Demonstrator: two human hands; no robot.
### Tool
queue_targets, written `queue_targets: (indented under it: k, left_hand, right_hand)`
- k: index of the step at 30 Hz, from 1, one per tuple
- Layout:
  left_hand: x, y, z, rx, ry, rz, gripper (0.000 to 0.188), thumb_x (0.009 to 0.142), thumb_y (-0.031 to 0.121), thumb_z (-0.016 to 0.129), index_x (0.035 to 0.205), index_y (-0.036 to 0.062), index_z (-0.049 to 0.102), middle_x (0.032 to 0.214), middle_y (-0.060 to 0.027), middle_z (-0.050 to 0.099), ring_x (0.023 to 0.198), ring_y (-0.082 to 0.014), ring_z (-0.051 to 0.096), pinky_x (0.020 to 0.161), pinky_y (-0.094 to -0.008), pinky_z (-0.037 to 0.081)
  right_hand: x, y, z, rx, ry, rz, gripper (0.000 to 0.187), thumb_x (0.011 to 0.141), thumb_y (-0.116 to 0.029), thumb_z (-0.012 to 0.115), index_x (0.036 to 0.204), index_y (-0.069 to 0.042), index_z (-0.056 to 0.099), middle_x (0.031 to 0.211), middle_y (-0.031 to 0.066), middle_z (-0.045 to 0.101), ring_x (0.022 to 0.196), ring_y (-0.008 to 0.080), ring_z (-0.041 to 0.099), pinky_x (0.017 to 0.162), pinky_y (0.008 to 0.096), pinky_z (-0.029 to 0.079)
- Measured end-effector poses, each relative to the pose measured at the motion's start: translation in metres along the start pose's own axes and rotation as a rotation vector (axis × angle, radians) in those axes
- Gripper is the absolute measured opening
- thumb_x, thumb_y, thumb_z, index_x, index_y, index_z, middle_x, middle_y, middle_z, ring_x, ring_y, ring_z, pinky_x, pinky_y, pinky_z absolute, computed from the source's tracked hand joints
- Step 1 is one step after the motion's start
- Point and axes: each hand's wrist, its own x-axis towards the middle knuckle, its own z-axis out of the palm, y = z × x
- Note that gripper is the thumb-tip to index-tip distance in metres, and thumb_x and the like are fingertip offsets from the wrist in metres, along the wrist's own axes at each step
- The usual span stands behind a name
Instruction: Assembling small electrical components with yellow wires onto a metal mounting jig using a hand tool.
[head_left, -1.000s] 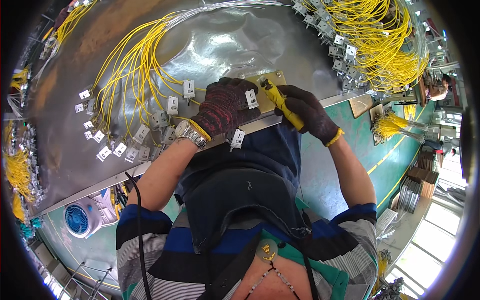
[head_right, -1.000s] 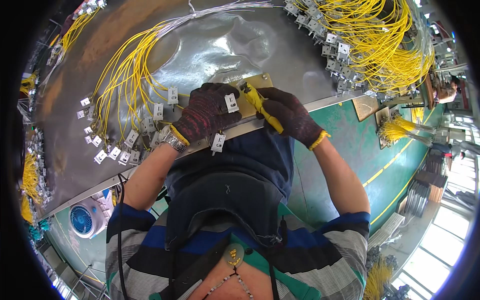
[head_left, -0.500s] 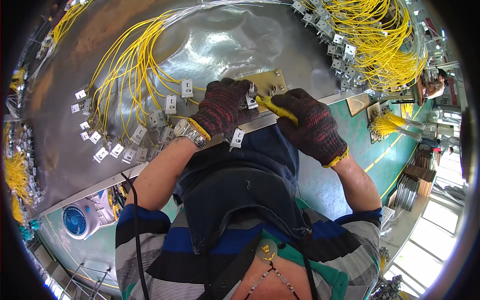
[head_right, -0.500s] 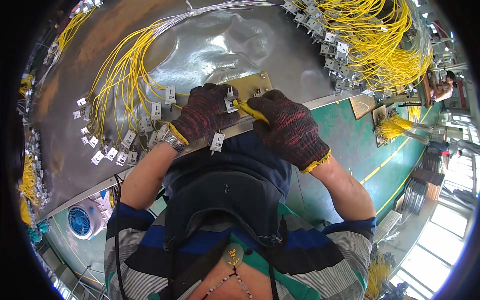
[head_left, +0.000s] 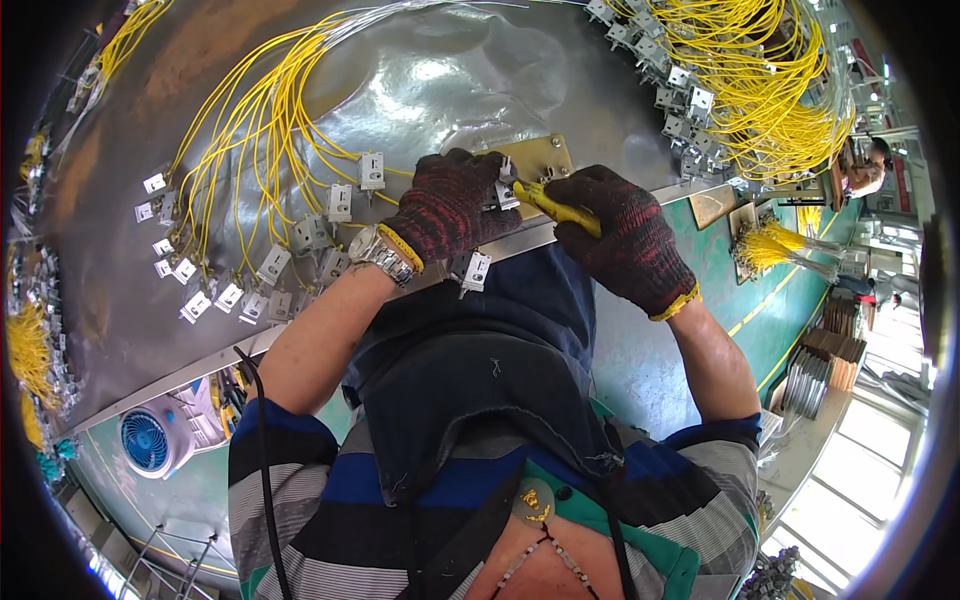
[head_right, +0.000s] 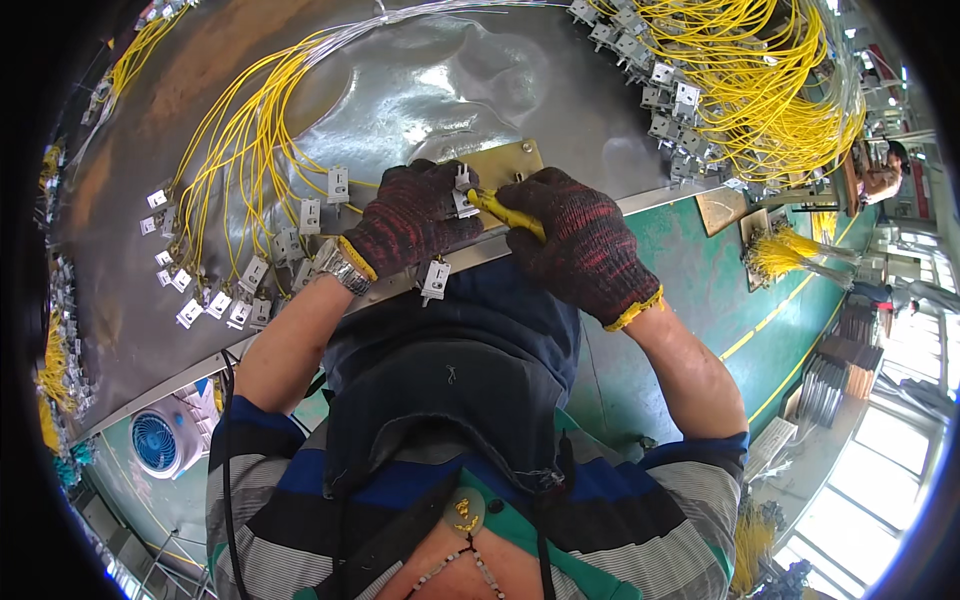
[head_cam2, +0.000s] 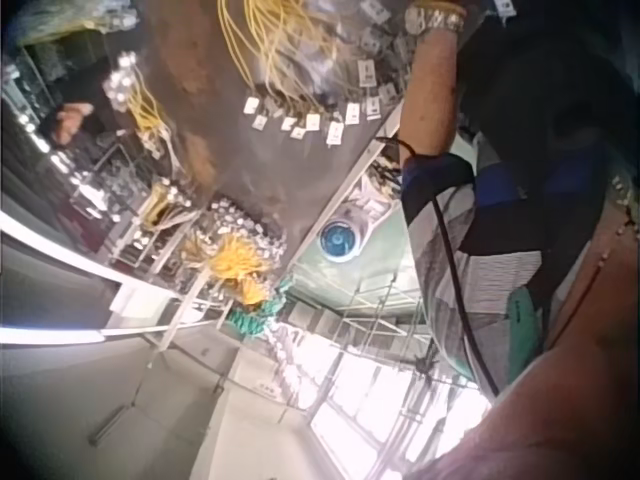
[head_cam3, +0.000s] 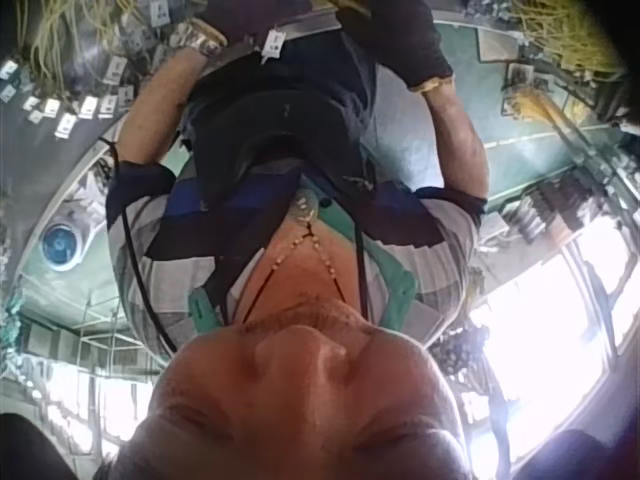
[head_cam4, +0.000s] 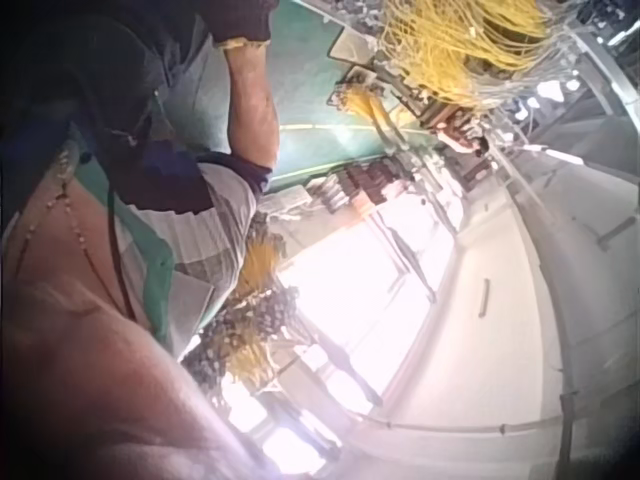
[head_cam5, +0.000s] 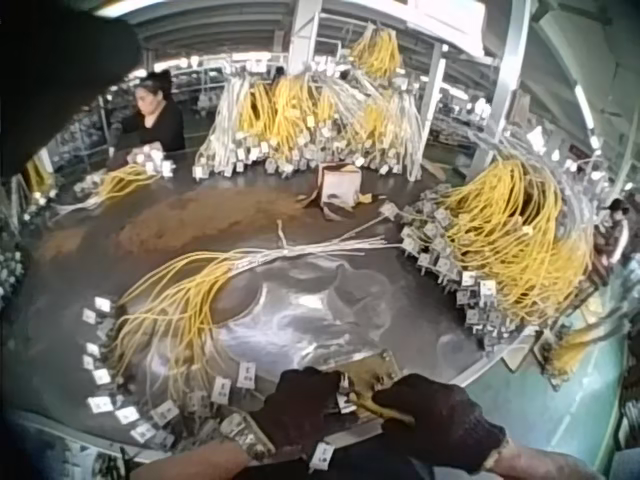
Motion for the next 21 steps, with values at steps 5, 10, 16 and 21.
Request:
queue_targets:
  k: [5, 10, 16, 21]
  left_hand:
    - [-0.001, -0.001, 0.005, 0.007, 0.045, 0.020, 0.051, 0.078, 0.045, 0.079, 0.117, 0.0160, 0.064, 0.097, -0.0074, 0.071, 0.100, -0.0300, 0.066, 0.087, -0.0445, 0.050]
    - [0.002, 0.000, 0.007, 0.013, 0.001, -0.011, 0.050, 0.078, 0.045, 0.078, 0.117, 0.0160, 0.063, 0.097, -0.0076, 0.071, 0.100, -0.0301, 0.065, 0.088, -0.0456, 0.049]
    - [0.002, 0.003, -0.001, 0.012, -0.042, -0.054, 0.051, 0.081, 0.048, 0.075, 0.119, 0.0160, 0.063, 0.101, -0.0084, 0.071, 0.104, -0.0305, 0.064, 0.093, -0.0467, 0.046]
    - [0.009, 0.004, -0.004, -0.009, -0.103, -0.100, 0.057, 0.080, 0.050, 0.075, 0.122, 0.0151, 0.062, 0.106, -0.0093, 0.070, 0.108, -0.0312, 0.063, 0.096, -0.0475, 0.044]
  right_hand:
    - [-0.003, 0.004, 0.001, -0.004, 0.018, -0.015, 0.037, 0.078, -0.005, 0.075, 0.115, -0.004, 0.072, 0.107, 0.0172, 0.069, 0.096, 0.0343, 0.069, 0.085, 0.0388, 0.056]
    - [0.002, -0.002, 0.003, -0.040, 0.050, 0.002, 0.034, 0.079, -0.005, 0.075, 0.113, -0.004, 0.072, 0.107, 0.0169, 0.069, 0.096, 0.0344, 0.070, 0.084, 0.0389, 0.056]
    - [0.000, 0.001, 0.014, -0.036, 0.117, 0.017, 0.032, 0.079, -0.009, 0.075, 0.111, -0.007, 0.073, 0.109, 0.0164, 0.070, 0.093, 0.0355, 0.071, 0.080, 0.0401, 0.058]
    - [0.001, 0.004, 0.014, -0.069, 0.155, 0.000, 0.033, 0.078, -0.008, 0.076, 0.111, -0.006, 0.073, 0.108, 0.0181, 0.070, 0.097, 0.0347, 0.071, 0.083, 0.0386, 0.057]
